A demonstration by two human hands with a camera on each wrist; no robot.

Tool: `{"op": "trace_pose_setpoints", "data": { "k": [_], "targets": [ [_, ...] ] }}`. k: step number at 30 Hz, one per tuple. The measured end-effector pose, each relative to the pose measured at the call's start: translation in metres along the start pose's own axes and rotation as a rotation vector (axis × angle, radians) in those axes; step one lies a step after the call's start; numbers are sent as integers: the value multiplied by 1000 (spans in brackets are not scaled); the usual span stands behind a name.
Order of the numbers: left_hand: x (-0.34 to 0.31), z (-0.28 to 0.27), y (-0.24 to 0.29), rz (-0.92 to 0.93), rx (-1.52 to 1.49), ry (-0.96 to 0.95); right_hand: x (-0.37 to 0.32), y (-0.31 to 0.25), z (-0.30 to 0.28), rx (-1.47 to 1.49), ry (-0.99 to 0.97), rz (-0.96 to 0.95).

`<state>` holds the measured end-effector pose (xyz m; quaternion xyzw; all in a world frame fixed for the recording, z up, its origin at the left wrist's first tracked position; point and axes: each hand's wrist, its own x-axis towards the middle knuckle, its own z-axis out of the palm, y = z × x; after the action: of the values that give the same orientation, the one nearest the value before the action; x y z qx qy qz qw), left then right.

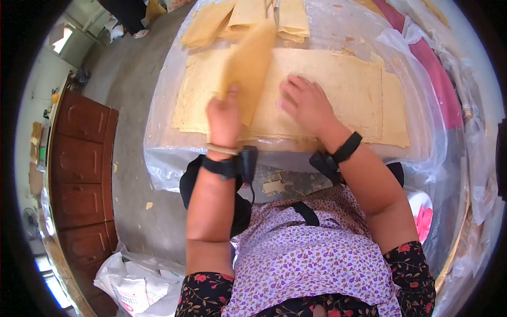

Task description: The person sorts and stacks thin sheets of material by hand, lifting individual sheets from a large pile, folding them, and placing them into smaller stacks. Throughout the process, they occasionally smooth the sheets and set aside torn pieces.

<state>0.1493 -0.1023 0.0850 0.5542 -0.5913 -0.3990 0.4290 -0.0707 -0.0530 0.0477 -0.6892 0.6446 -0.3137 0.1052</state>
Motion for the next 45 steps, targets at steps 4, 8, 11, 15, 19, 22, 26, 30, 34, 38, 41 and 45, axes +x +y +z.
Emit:
{"op": "trace_pose_setpoints", "data": {
  "k": [4,8,11,15,19,22,26,30,34,38,41,45],
  "targets": [
    [41,-64,-7,-144,-651,100,-12,-16,2,-397,-5,-71],
    [58,-123,-5,-35,-759,146,-15,-19,3,-386,-18,-48],
    [65,-165,0,-26,-759,185,-15,-24,2,-399,-17,-44],
    [80,-218,-2,-50,-777,178,-15,-24,-2,-373,-16,-55],
    [103,-277,-11,-125,-798,114,-17,-17,-1,-382,1,-69],
    [114,-321,-10,-138,-776,174,-18,-17,-8,-382,-2,-56],
    [83,-331,49,81,-544,413,-18,-19,-12,-378,-4,-57],
    [43,-233,123,447,-136,518,-18,-16,-13,-398,-7,-57],
    [20,-151,145,636,480,348,-12,6,4,-172,34,-23],
    [-21,-15,108,939,801,176,-32,0,-40,1047,255,426],
    [-47,77,53,694,805,-90,-55,3,-65,1372,180,796],
    [-81,127,19,687,717,-365,-72,43,-50,1239,52,753]
  ]
}}
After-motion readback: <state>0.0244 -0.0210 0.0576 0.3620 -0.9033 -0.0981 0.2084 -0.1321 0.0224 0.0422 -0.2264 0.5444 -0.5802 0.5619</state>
